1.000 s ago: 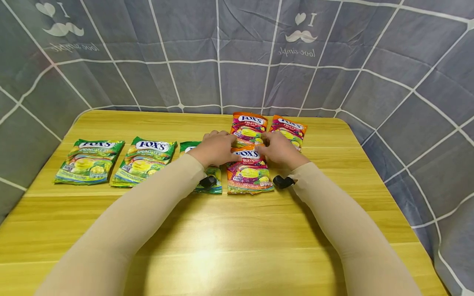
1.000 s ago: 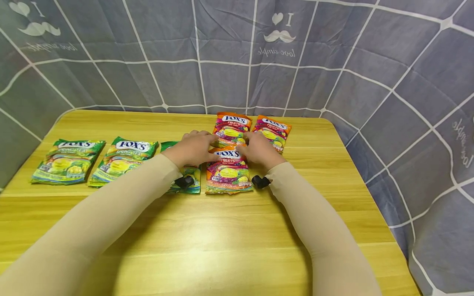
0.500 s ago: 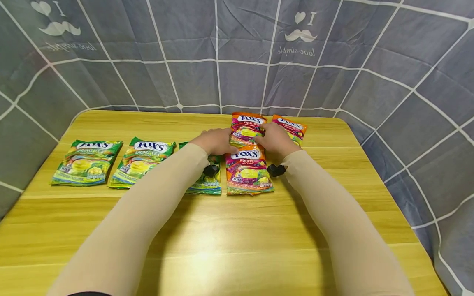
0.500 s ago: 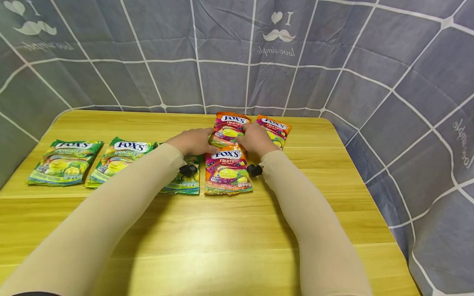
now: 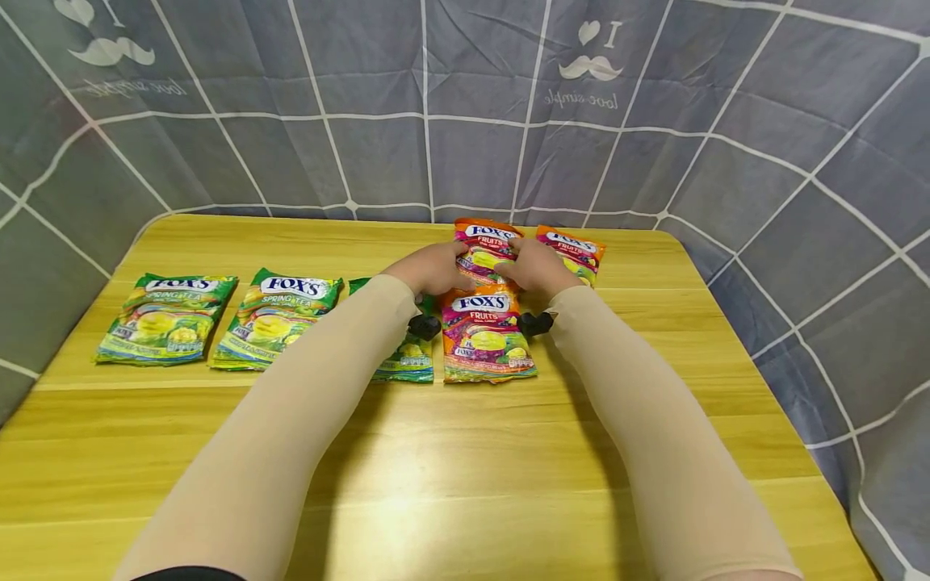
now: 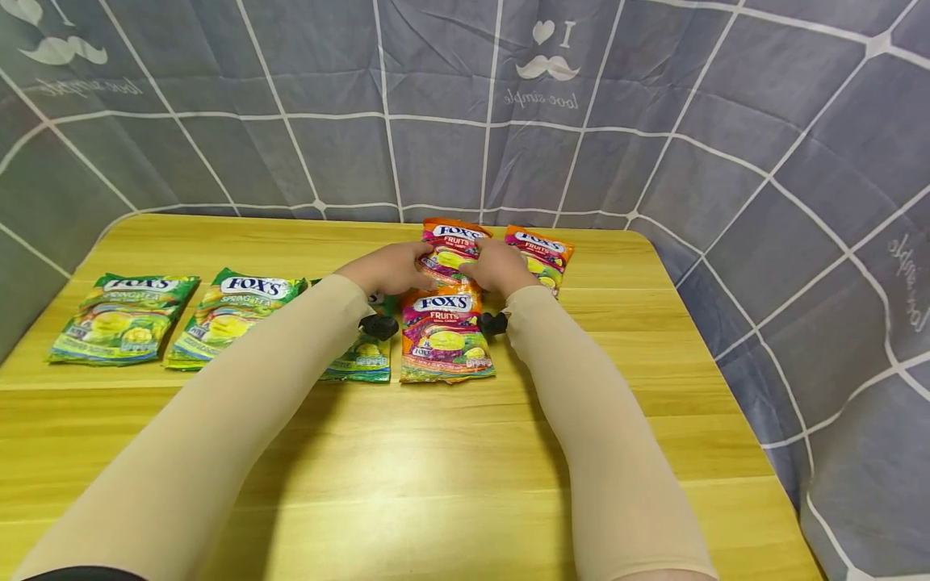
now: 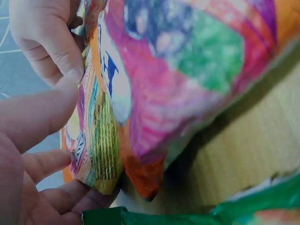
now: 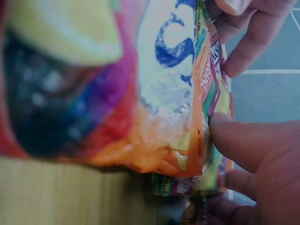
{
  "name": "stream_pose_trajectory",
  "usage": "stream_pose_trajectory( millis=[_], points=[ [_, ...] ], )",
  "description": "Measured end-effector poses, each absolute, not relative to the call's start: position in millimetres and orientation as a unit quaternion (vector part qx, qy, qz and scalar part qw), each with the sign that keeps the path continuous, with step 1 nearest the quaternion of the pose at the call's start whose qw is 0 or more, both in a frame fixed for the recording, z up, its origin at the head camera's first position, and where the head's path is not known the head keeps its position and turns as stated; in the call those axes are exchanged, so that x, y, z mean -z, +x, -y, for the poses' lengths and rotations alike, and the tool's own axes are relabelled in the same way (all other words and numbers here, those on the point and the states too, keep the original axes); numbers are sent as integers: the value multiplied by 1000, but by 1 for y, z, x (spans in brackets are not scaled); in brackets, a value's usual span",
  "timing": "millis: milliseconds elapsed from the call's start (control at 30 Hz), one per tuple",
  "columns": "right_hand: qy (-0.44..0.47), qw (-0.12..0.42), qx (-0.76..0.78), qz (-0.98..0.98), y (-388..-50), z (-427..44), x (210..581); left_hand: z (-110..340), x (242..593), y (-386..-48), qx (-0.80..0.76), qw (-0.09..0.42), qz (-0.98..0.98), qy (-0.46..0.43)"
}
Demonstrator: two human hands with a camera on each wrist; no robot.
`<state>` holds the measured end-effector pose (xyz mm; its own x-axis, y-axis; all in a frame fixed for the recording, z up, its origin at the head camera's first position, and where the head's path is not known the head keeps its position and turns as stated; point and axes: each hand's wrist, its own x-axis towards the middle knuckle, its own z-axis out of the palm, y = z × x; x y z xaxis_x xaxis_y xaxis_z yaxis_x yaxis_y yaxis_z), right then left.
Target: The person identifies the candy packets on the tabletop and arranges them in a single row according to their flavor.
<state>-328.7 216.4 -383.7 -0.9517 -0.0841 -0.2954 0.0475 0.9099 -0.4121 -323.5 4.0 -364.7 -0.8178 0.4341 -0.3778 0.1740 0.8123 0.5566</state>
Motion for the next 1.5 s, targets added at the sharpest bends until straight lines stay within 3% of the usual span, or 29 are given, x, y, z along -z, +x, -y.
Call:
stream_pose_trajectory(
  millis=[167, 400, 533, 733, 1167, 1500],
  points=[
    [13, 104, 287, -952, -329, -217, 386, -5, 365, -322, -312, 209, -913, 162],
    [-8, -33, 353, -935, -323, -226, 368, -16, 358, -320, -391, 80, -901, 173],
    [-19, -64, 367, -928, -312, -239, 350, -29, 349, -312, -430, 52, -883, 180],
    [-34, -24, 348, -936, -281, -271, 337, -47, 342, -294, -434, 66, -876, 201],
    [-53, 142, 267, -952, -233, -319, 360, -80, 366, -248, -275, 206, -905, 252],
    [-78, 168, 223, -957, -223, -334, 370, -100, 379, -236, -141, 205, -917, 313]
  ],
)
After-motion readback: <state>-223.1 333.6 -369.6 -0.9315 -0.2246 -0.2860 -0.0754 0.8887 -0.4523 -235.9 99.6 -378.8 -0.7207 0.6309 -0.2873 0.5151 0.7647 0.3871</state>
